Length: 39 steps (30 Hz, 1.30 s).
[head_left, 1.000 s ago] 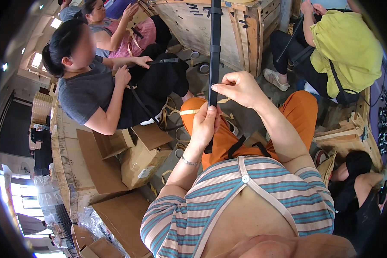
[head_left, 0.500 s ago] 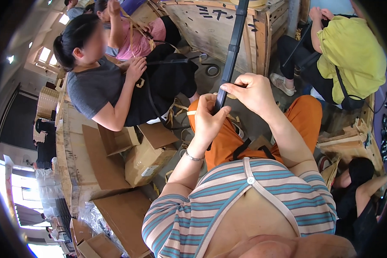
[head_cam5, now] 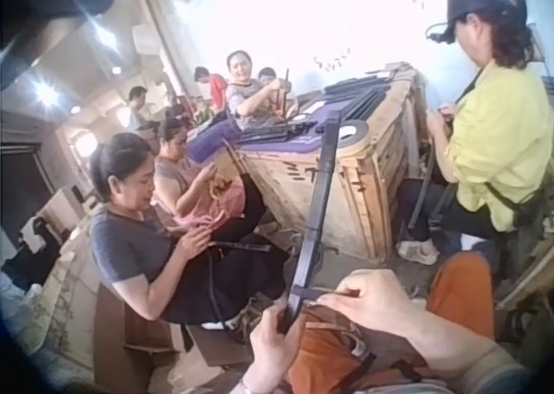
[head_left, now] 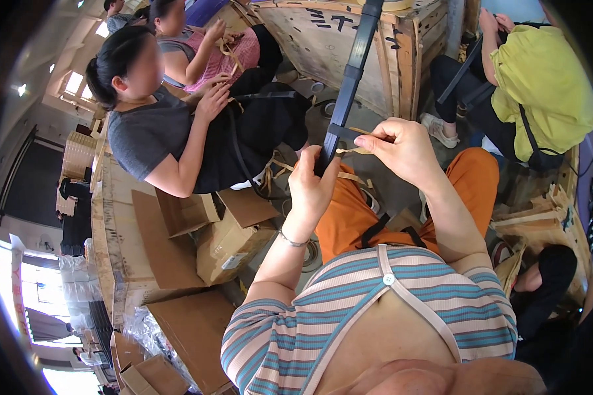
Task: Applying double-sided adhesive strips to long black plastic or rubber components in a manufacturing setting.
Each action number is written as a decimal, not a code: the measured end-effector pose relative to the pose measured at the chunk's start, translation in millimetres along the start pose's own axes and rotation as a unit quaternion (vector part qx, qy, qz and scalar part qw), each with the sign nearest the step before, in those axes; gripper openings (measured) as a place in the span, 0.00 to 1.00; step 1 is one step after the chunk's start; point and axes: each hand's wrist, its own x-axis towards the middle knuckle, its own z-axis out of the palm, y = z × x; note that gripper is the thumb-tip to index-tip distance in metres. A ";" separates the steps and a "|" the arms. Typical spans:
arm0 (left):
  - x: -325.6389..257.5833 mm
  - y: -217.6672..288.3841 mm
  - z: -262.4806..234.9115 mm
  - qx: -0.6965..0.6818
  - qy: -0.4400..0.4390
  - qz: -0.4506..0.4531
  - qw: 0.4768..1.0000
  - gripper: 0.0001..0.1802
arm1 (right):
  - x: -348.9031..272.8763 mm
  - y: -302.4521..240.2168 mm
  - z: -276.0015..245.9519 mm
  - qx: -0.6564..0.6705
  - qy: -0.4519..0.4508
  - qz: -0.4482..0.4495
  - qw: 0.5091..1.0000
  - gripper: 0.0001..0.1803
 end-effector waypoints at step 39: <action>10.5 0.8 -32.1 -0.587 -0.188 -0.251 0.746 0.21 | -7.3 7.8 -24.3 0.067 -0.016 0.017 0.997 0.14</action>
